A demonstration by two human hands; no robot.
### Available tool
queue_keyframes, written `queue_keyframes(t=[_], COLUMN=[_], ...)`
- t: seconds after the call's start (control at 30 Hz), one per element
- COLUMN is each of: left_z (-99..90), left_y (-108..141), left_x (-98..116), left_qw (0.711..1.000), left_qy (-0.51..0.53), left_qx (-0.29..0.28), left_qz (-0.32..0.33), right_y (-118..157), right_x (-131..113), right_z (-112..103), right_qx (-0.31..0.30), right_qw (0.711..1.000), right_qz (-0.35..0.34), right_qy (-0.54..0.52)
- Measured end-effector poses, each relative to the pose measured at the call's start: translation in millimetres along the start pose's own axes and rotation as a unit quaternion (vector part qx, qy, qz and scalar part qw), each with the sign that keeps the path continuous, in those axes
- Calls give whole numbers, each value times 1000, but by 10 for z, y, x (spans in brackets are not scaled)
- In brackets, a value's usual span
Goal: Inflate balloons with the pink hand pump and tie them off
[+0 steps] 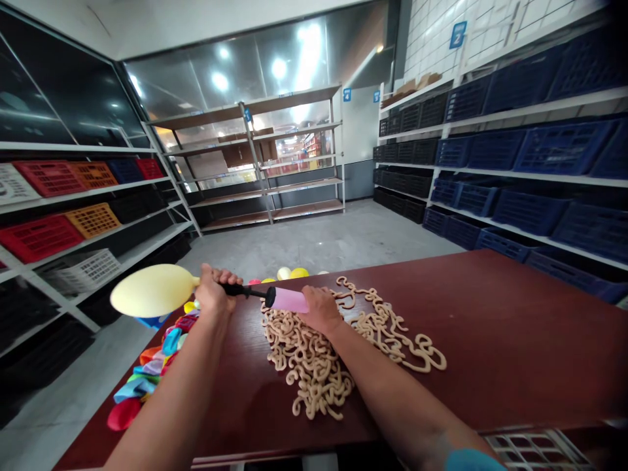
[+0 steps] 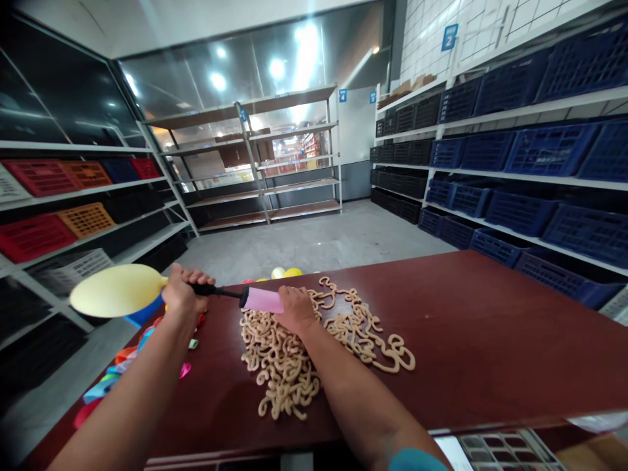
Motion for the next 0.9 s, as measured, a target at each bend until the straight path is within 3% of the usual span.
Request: queue_keyframes(t=[0.13, 0.27, 0.4, 0.6, 0.7, 0.8, 0.9], left_z=[48, 62, 53, 77, 85, 108, 180], left_y=[121, 146, 83, -88, -176, -183, -97], left_x=[-338, -392, -181, 461, 675, 647, 428], left_qw=[999, 999, 999, 999, 999, 998, 999], left_qy=[15, 20, 7, -17, -18, -11, -9], left_qx=[-21, -35, -47, -26, -21, -18, -23], left_qz=[-19, -16, -9, 31, 46, 53, 47], right_y=[0, -8, -9, -28, -35, -26, -14], right_x=[-28, -37, -53, 91, 187, 243, 227], right_z=[-26, -22, -8, 48, 57, 51, 48], right_qx=[-3, -6, 13, 43, 55, 52, 39], right_qw=[1000, 1000, 1000, 999, 998, 998, 998], right_qz=[-8, -4, -12, -2, 12, 38, 52], right_qy=[2, -2, -17, -19, -13, 2, 14])
Point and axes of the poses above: each hand's wrist, its own y-axis away from the middle knuckle, its own z-axis out of the palm, x = y × z, the point moved 3 cm from there along -y, towards the middle knuckle, and after that the axes turned 6 degrees about -z, right-handed, at the moved point
